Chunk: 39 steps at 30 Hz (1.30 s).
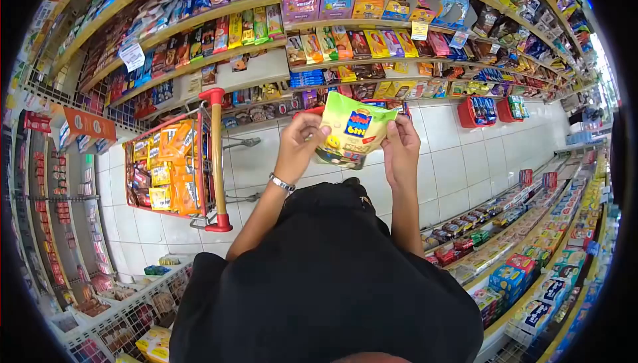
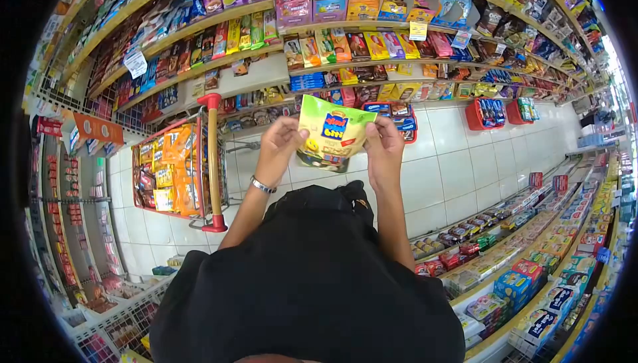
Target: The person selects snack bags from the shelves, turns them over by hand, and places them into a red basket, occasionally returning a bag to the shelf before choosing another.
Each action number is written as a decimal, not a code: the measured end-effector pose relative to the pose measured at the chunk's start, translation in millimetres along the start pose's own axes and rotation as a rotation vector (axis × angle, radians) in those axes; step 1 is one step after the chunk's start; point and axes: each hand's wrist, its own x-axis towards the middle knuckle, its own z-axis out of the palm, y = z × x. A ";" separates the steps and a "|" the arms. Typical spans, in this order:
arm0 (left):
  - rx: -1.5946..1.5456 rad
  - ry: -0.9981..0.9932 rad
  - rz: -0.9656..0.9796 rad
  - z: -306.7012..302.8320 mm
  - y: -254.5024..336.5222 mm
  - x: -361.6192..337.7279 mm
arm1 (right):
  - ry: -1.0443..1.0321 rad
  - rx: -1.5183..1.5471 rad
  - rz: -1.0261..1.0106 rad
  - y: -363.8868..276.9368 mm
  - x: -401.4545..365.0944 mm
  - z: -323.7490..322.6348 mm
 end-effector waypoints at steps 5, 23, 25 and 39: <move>-0.005 0.112 0.074 -6.9 20.7 -9.1 | -0.311 -0.179 0.005 2.1 -17.4 17.5; 0.354 -0.255 0.368 -41.2 43.2 -37.3 | -0.428 -0.357 -0.415 -2.3 -11.7 14.8; 0.074 -0.150 0.204 -33.3 49.0 -41.7 | -0.398 -0.384 -0.283 -7.3 -11.9 18.1; 0.160 0.177 0.126 -6.0 27.4 -42.0 | -0.326 -0.306 -0.246 2.3 -23.4 39.9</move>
